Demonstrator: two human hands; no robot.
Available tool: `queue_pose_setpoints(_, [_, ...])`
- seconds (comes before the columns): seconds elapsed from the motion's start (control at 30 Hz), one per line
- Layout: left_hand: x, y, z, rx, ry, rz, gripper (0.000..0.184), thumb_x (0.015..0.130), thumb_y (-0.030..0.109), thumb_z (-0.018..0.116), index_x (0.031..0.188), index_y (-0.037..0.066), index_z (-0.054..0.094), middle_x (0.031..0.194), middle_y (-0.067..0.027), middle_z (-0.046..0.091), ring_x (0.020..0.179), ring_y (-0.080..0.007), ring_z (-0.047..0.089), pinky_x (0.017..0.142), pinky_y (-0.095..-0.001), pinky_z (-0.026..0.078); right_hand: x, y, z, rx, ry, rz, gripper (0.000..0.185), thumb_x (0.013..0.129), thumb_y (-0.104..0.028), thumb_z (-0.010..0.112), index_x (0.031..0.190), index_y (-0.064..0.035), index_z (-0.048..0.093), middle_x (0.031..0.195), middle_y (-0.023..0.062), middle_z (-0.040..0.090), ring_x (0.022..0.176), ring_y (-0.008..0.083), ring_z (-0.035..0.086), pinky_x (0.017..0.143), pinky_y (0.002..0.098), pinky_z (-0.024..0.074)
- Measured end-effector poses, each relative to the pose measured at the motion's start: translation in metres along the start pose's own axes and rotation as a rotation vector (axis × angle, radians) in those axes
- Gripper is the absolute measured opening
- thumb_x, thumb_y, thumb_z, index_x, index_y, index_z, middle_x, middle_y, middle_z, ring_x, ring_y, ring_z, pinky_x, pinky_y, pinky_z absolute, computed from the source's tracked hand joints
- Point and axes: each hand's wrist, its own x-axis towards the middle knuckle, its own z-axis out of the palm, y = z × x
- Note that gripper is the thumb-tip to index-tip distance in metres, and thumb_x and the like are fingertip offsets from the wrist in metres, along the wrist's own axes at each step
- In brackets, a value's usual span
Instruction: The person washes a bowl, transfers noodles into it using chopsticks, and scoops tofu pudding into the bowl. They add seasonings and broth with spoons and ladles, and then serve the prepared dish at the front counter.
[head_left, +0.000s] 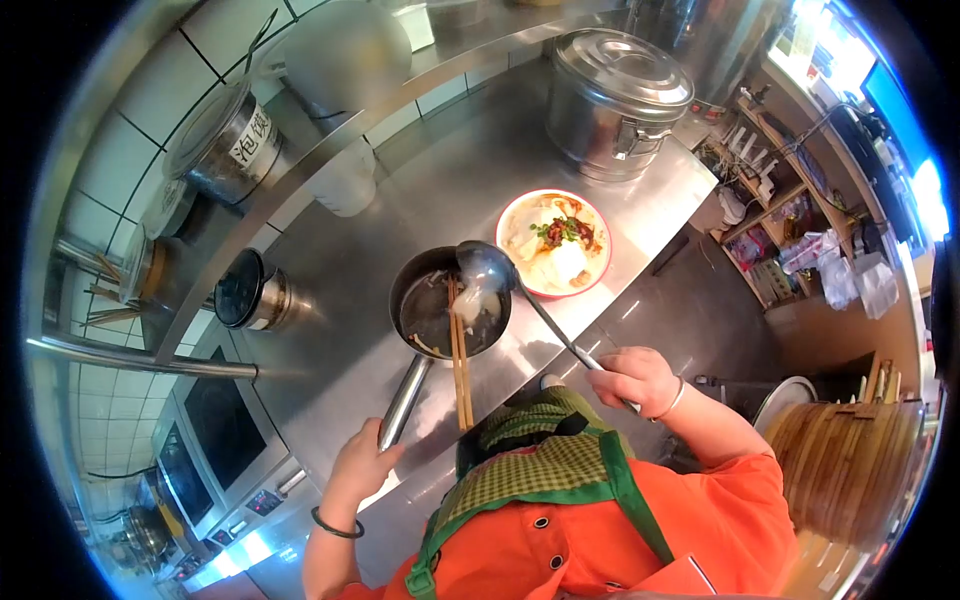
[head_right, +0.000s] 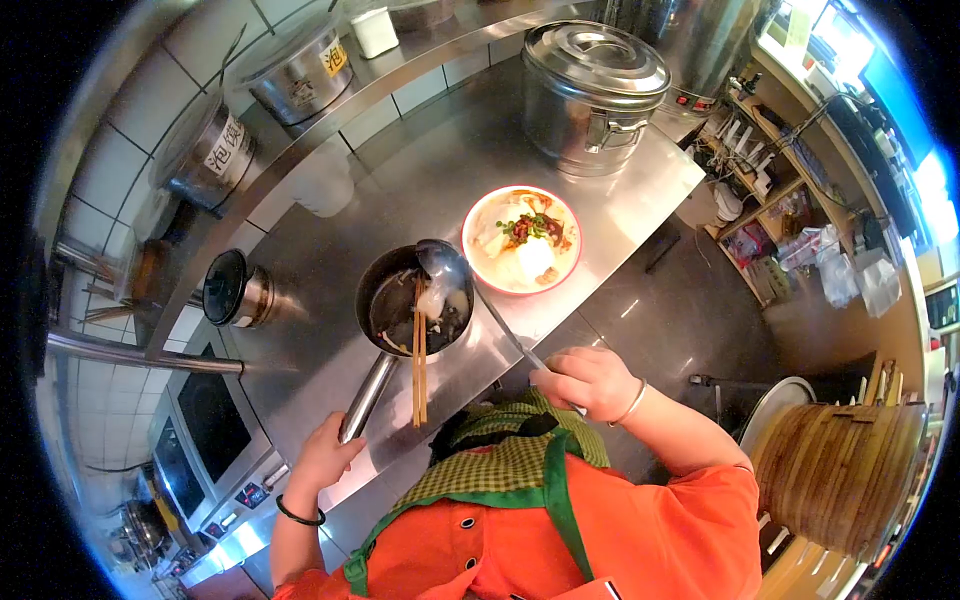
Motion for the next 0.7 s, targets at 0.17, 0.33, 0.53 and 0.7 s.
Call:
queue_pose_setpoints(0.17, [-0.001,-0.009,0.004,-0.008,0.026,0.017,0.035,0.077,0.021,0.062,0.099,-0.003,0.047,0.069,-0.0137,0.055,0.05,-0.0193,0.056,0.049,-0.0328,0.043,-0.007,0.008,-0.006,-0.029,0.028,0.132,0.026,0.064,-0.006,0.065,0.089,-0.0061,0.058,0.07,0.0057,0.055,0.061,0.0204,0.057,0.053,0.0295,0.0462])
queue_pose_setpoints(0.33, [0.0,-0.014,0.004,0.01,0.015,0.044,0.037,0.078,0.022,0.061,0.1,-0.003,0.047,0.07,-0.0146,0.056,0.051,-0.02,0.057,0.05,-0.0329,0.044,-0.016,0.016,0.008,-0.044,0.117,0.282,0.025,0.066,0.004,0.064,0.088,-0.006,0.058,0.067,0.0068,0.056,0.058,0.0214,0.056,0.052,0.0302,0.0461])
queue_pose_setpoints(0.53, [-0.002,-0.009,0.001,0.025,0.023,0.028,0.038,0.077,0.023,0.063,0.102,-0.002,0.047,0.07,-0.0142,0.056,0.052,-0.0196,0.057,0.05,-0.0326,0.044,-0.027,0.017,0.022,-0.06,0.158,0.339,0.025,0.065,0.004,0.064,0.087,-0.0056,0.058,0.065,0.0063,0.055,0.054,0.021,0.055,0.049,0.03,0.0441])
queue_pose_setpoints(0.7, [-0.002,-0.009,0.001,0.015,0.007,0.003,0.039,0.077,0.023,0.063,0.103,-0.001,0.047,0.071,-0.0139,0.056,0.052,-0.0195,0.057,0.05,-0.0322,0.044,-0.03,0.014,0.029,-0.039,0.194,0.397,0.023,0.066,0.004,0.063,0.086,-0.0059,0.057,0.062,0.0063,0.054,0.052,0.0209,0.052,0.048,0.03,0.0423])
